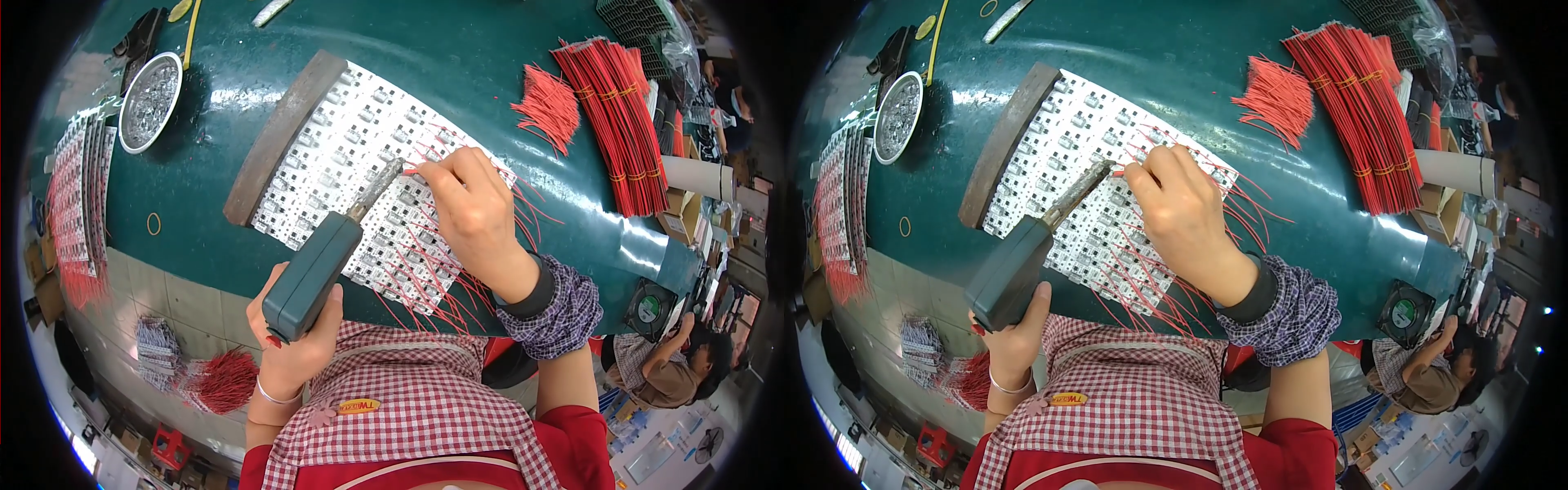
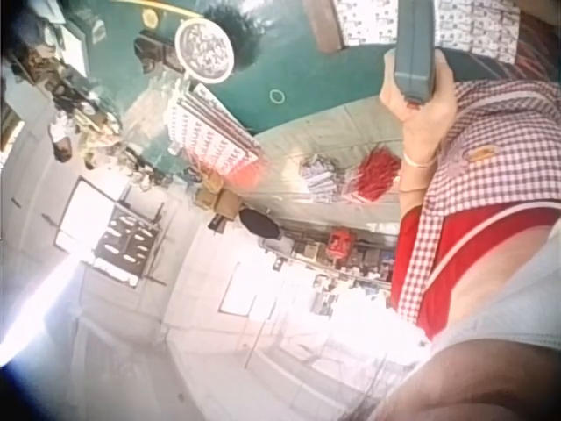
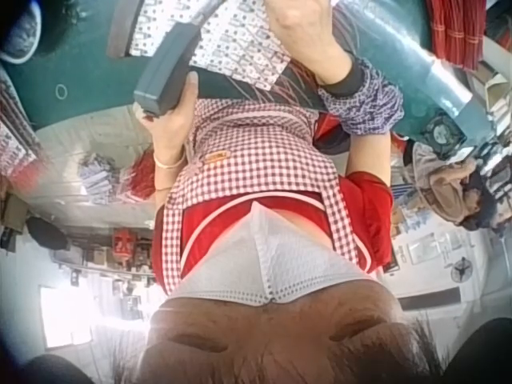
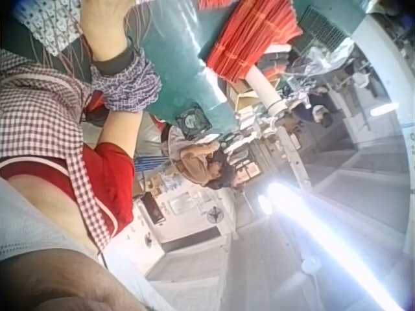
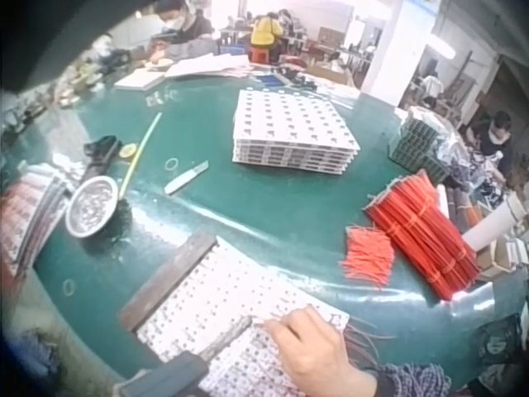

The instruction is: The person solders red wires onto a small printed circuit board using a soldering iron and solder.

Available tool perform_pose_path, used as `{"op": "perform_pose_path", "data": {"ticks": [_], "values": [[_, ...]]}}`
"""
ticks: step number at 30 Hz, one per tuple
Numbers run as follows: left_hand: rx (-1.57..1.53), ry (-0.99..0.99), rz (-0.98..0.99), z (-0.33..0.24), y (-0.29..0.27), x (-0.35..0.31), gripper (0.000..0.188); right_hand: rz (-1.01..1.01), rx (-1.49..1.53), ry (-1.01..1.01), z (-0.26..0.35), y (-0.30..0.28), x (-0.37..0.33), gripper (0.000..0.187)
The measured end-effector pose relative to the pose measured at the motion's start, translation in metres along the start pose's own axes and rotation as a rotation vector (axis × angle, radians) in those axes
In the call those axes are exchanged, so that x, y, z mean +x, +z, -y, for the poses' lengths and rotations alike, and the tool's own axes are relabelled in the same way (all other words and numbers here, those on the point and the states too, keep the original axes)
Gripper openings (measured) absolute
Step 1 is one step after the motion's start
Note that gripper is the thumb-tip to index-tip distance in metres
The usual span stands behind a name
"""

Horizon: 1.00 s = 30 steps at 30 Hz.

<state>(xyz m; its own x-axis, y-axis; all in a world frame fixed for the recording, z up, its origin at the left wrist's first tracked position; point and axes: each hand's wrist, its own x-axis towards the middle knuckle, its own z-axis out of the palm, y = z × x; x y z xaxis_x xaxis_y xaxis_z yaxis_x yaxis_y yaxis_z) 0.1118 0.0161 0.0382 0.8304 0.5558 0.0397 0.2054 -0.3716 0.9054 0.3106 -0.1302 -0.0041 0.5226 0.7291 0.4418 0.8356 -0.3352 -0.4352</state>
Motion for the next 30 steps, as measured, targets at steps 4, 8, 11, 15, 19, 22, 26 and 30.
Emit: {"op": "perform_pose_path", "data": {"ticks": [4, 8, 11, 15, 19, 22, 26, 30], "values": [[0.0, 0.001, 0.012, -0.001, 0.0, 0.002, 0.013, 0.009, -0.007, 0.001, 0.001, 0.0, 0.0, 0.025], [0.002, 0.027, -0.004, -0.003, 0.001, 0.003, 0.012, 0.008, -0.015, -0.001, 0.001, 0.0, 0.0, 0.025], [0.001, 0.03, 0.007, -0.002, 0.0, 0.003, 0.012, 0.016, -0.019, 0.005, 0.001, 0.0, 0.0, 0.026], [0.059, 0.077, 0.017, 0.003, -0.002, 0.001, 0.013, 0.014, -0.015, 0.003, 0.003, -0.001, 0.001, 0.026], [0.022, 0.028, -0.076, 0.007, 0.001, -0.007, 0.015, 0.021, -0.027, 0.007, 0.003, -0.002, 0.001, 0.026], [0.039, 0.048, -0.098, 0.011, 0.001, -0.01, 0.017, 0.02, -0.025, 0.004, 0.003, -0.001, 0.001, 0.026], [0.017, -0.003, -0.096, 0.01, 0.0, -0.012, 0.018, 0.008, -0.019, 0.005, 0.003, -0.001, 0.001, 0.026], [0.017, 0.025, -0.103, 0.008, -0.001, -0.011, 0.019, -0.018, -0.028, -0.001, 0.009, -0.004, -0.002, 0.026]]}}
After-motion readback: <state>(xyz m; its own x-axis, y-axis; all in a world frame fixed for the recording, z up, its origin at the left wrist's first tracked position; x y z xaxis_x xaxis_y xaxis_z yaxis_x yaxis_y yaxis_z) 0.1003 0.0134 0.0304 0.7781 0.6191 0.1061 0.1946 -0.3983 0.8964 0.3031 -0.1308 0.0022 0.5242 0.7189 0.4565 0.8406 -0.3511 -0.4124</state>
